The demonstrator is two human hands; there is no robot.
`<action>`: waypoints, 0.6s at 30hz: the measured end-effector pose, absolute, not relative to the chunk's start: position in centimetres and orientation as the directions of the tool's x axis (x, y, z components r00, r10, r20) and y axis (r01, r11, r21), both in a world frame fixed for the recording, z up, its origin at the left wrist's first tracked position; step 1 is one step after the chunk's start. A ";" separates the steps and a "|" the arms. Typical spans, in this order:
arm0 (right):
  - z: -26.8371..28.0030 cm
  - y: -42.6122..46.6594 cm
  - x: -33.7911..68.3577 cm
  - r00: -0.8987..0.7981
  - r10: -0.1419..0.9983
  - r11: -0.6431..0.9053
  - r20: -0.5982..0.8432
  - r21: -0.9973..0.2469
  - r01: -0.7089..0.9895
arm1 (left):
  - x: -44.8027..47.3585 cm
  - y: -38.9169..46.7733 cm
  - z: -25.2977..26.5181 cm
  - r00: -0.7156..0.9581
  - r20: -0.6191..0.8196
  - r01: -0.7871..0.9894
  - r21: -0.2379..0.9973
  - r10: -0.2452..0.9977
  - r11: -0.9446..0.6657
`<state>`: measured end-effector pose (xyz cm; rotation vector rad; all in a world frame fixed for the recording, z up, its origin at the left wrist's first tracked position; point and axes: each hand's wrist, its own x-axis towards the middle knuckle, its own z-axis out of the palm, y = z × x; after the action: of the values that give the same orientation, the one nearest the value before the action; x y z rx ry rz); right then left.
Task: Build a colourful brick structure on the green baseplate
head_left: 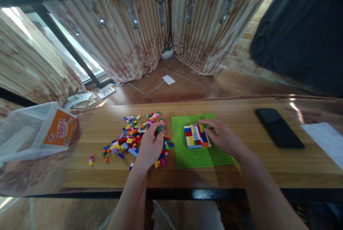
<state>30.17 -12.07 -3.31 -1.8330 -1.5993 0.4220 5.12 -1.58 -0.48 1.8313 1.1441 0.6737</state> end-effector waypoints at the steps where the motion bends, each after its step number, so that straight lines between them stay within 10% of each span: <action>1: -3.3 -12.1 30.1 0.198 0.965 -0.035 0.173 -0.661 0.749 | 5.1 -1.6 -0.5 0.439 0.006 0.439 0.871 0.898 -0.221; 18: -3.6 -12.1 29.9 0.229 0.961 -0.070 0.157 -0.661 0.747 | 5.2 -1.7 -0.1 0.443 -0.004 0.454 0.863 0.897 -0.220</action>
<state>29.89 -12.12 -3.59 -1.8677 -1.5693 0.4290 5.17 -1.67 -0.07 1.8423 1.1480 0.6539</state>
